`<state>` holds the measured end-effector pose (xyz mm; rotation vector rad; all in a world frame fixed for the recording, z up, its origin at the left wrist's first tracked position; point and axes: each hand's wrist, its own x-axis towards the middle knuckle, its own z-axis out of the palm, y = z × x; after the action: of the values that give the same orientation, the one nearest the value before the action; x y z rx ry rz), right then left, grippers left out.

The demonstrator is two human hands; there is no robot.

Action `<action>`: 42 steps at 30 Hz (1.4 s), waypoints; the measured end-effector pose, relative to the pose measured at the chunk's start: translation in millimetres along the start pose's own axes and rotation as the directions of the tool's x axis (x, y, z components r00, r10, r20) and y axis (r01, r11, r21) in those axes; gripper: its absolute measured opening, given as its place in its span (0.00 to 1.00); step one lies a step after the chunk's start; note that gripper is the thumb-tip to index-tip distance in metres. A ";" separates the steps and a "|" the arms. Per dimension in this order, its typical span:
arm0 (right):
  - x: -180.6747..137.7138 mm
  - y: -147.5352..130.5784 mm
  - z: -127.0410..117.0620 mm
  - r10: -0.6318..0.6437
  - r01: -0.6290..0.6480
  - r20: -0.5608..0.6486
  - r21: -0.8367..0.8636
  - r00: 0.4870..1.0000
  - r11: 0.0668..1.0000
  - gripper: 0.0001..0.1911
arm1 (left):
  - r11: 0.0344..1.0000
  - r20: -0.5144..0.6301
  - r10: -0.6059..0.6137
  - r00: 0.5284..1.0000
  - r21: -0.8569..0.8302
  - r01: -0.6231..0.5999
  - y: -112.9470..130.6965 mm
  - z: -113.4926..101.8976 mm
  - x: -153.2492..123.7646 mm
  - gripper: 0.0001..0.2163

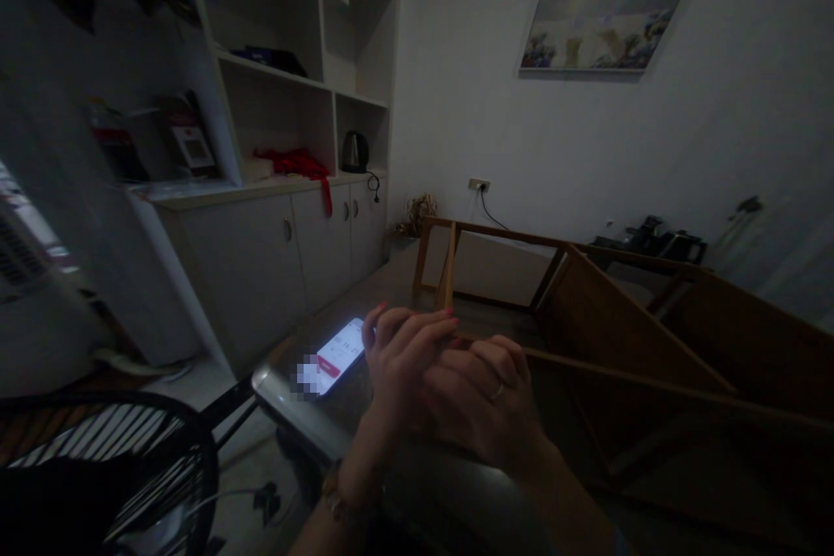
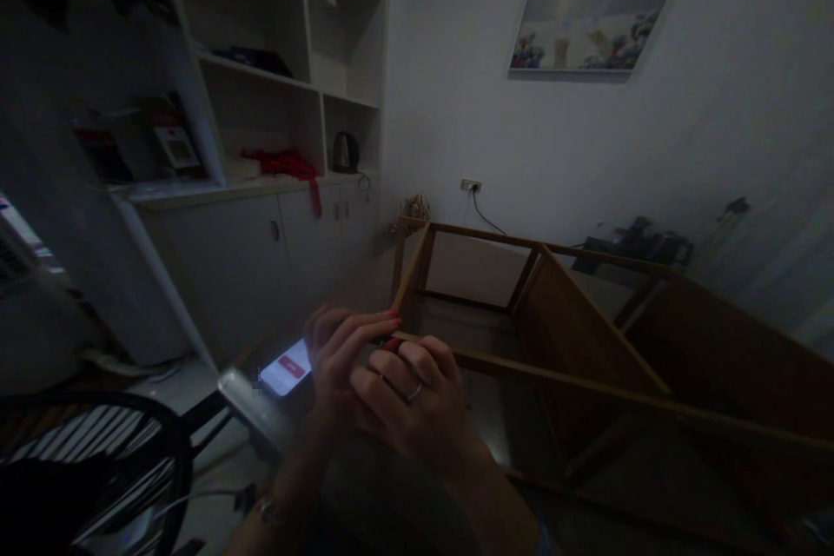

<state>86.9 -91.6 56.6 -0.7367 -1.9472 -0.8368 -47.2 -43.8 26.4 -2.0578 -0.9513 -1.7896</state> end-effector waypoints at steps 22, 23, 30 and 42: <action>1.6 5.9 -7.5 -0.114 0.117 0.108 -0.028 0.988 0.993 0.07 | 1.000 0.004 0.005 1.000 0.010 -0.005 0.7 -0.2 1.6 0.09; 3.3 6.6 -8.3 -0.104 0.104 0.107 0.000 0.989 0.995 0.08 | 1.000 0.015 0.000 1.000 0.003 0.000 0.9 -1.2 1.6 0.09; 8.3 21.1 -19.8 -0.164 0.154 0.120 0.089 0.979 0.984 0.11 | 1.000 -0.061 0.013 0.998 -0.001 -0.013 2.3 2.7 3.0 0.07; 10.0 26.6 -29.5 -0.197 0.190 0.107 0.075 0.975 0.979 0.09 | 1.000 -0.081 0.023 0.996 -0.002 -0.023 2.9 5.4 3.0 0.08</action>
<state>116.6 -97.1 84.3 -0.5735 -2.1642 -0.8593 -41.1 -42.0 28.8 -1.9726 -0.9000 -1.8486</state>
